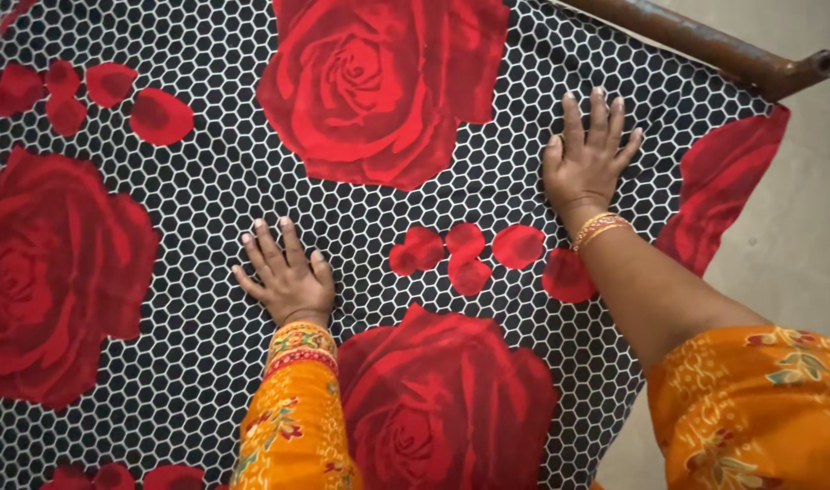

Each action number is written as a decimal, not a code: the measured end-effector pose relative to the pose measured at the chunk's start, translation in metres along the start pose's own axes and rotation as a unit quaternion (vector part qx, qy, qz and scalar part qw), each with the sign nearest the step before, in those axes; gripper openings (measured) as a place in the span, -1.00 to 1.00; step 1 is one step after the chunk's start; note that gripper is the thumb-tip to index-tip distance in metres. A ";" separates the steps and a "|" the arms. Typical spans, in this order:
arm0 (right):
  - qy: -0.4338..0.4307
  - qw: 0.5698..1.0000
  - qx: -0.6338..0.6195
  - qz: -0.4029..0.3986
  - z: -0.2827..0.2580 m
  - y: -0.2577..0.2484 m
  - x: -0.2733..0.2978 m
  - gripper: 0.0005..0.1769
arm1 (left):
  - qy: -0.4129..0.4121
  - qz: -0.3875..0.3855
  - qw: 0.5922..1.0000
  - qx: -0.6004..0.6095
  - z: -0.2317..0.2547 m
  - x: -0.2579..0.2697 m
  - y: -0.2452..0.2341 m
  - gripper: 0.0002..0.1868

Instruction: The person smooths a patterned bedsheet and a pillowcase on a bed using both hands. They repeatedly press and rub the fabric to flatten it, then briefly adjust the pillowcase before returning to smooth the sheet.

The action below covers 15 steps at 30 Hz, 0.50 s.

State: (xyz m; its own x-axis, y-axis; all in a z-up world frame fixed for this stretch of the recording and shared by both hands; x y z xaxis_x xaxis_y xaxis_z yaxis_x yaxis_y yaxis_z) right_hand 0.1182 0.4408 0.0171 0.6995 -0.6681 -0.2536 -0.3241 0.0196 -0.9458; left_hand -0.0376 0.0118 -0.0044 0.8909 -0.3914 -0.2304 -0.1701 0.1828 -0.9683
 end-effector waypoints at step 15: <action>0.002 1.000 0.003 -0.009 0.000 0.002 -0.001 -0.32 | 0.005 0.008 1.000 -0.010 0.000 0.001 -0.002 -0.29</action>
State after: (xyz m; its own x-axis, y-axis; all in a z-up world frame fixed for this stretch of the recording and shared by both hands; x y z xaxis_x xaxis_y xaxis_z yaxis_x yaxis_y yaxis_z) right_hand 0.1169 0.4411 0.0157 0.7026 -0.6717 -0.2350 -0.3069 0.0120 -0.9517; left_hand -0.0367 0.0110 -0.0025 0.8840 -0.3966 -0.2475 -0.1939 0.1708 -0.9660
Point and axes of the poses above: each hand's wrist, its own x-axis away from the middle knuckle, its own y-axis out of the palm, z = x × y, the point moved 4 cm from there along -x, towards the middle knuckle, and after that the axes turned 1 degree about x, right-handed, at the moved point
